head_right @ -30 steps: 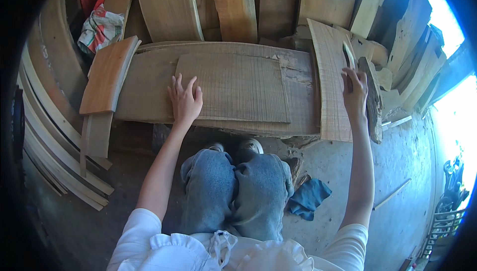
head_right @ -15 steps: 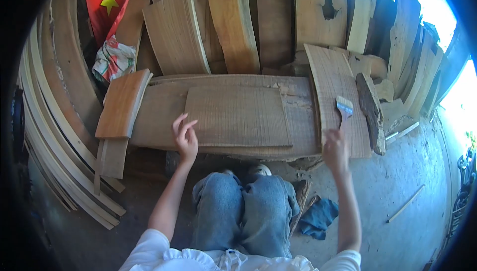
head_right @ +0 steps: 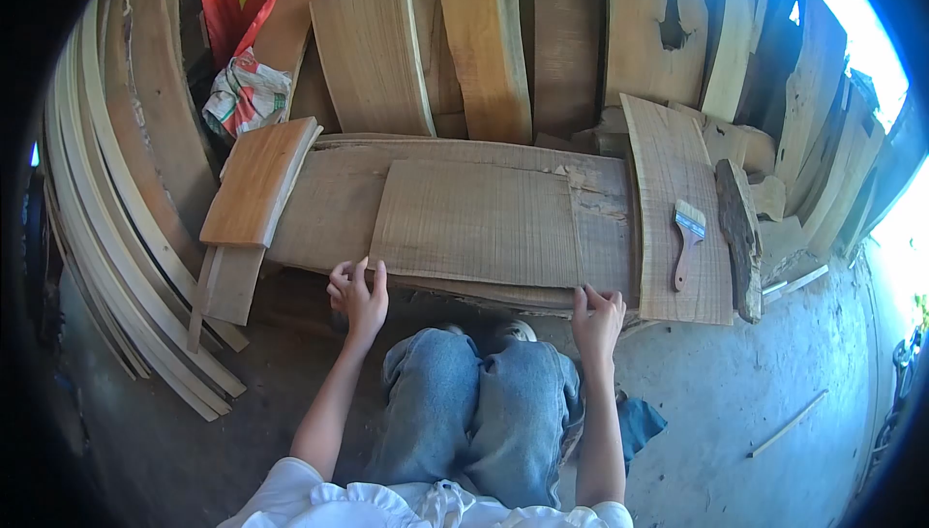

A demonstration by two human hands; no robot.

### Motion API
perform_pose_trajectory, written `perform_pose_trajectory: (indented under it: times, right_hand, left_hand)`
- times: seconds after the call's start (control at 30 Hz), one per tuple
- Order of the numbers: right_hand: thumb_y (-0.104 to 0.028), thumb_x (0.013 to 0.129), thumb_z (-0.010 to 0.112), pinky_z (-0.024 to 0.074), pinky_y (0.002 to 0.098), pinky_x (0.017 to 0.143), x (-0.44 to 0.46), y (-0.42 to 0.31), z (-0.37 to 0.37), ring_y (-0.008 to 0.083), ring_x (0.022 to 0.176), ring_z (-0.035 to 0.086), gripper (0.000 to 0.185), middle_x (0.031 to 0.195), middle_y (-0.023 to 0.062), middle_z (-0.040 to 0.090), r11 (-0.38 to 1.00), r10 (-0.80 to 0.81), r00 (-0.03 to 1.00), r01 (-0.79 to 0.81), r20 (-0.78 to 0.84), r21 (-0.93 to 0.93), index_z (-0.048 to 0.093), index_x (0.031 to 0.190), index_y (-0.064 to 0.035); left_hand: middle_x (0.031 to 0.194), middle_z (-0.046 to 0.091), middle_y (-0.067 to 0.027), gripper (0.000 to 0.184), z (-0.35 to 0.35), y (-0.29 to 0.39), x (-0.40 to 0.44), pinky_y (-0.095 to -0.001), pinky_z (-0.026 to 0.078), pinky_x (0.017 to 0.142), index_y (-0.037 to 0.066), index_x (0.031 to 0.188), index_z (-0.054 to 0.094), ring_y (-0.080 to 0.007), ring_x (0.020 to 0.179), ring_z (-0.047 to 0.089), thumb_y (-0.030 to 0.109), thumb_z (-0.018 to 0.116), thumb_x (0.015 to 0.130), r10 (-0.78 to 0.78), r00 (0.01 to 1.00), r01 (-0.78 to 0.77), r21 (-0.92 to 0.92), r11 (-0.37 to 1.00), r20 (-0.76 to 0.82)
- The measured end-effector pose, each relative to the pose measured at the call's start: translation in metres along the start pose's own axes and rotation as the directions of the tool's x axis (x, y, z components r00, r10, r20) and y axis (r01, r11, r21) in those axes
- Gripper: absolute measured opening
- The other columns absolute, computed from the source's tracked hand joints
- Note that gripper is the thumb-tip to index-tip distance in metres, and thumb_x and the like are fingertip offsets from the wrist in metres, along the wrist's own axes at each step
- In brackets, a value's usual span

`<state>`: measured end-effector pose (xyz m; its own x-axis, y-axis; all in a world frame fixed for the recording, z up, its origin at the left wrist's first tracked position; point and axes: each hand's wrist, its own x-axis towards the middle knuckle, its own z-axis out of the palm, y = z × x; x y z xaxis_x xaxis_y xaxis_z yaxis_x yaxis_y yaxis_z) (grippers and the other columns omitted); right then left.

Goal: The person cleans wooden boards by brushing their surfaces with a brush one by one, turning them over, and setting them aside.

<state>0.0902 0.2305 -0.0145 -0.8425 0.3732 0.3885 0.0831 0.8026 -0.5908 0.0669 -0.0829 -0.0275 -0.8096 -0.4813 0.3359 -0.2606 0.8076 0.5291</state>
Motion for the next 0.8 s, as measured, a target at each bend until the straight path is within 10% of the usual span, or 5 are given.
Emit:
perform_pose_trajectory:
  times: [0.27,0.47,0.57,0.8]
  right_hand:
    - [-0.019,0.077,0.062,0.0398,0.0293,0.066,-0.009,-0.010,-0.015,0.0158,0.070,0.049,0.025,0.071,0.0099,0.051,0.901,0.268,0.957,-0.208,-0.112,0.381,0.065,0.076,0.0049]
    - [-0.012,0.080,0.056,0.0342,0.0215,0.070,-0.005,-0.050,-0.072,0.0084,0.075,0.046,0.022,0.081,0.0036,0.054,0.483,0.396,0.917,-0.165,-0.047,0.860,0.062,0.087,0.0080]
    - [-0.011,0.082,0.052,0.0362,0.0232,0.083,0.006,-0.056,-0.084,0.0110,0.085,0.049,0.025,0.092,0.0063,0.057,0.254,0.380,0.925,-0.109,0.005,0.961,0.059,0.095,0.0090]
    - [-0.020,0.086,0.048,0.0247,0.0300,0.096,0.064,-0.074,-0.070,0.0130,0.112,0.041,0.039,0.120,0.0057,0.049,0.215,0.075,0.995,-0.079,0.064,0.973,0.046,0.122,-0.0043]
  left_hand:
    - [0.113,0.044,-0.0148,0.043,-0.013,0.005,-0.011,-0.0427,0.022,0.093,0.003,0.104,0.054,-0.0282,0.107,0.033,0.040,0.038,0.088,-0.185,0.979,0.140,-0.385,0.912,-0.084]
    - [0.117,0.047,-0.0164,0.058,-0.063,0.042,-0.008,-0.0377,0.020,0.098,-0.002,0.120,0.038,-0.0244,0.111,0.039,0.045,0.019,0.091,-0.257,0.933,-0.041,-0.782,0.622,-0.253]
    - [0.124,0.043,-0.0145,0.058,-0.081,0.059,0.002,-0.0375,0.015,0.103,-0.005,0.120,0.038,-0.0230,0.116,0.037,0.042,0.019,0.092,-0.254,0.922,-0.164,-0.889,0.428,-0.293]
    - [0.130,0.033,-0.0172,0.053,-0.072,0.079,0.050,-0.0356,0.019,0.103,-0.004,0.124,0.034,-0.0273,0.123,0.029,0.037,0.023,0.093,0.042,0.934,-0.337,-0.834,0.436,-0.355]
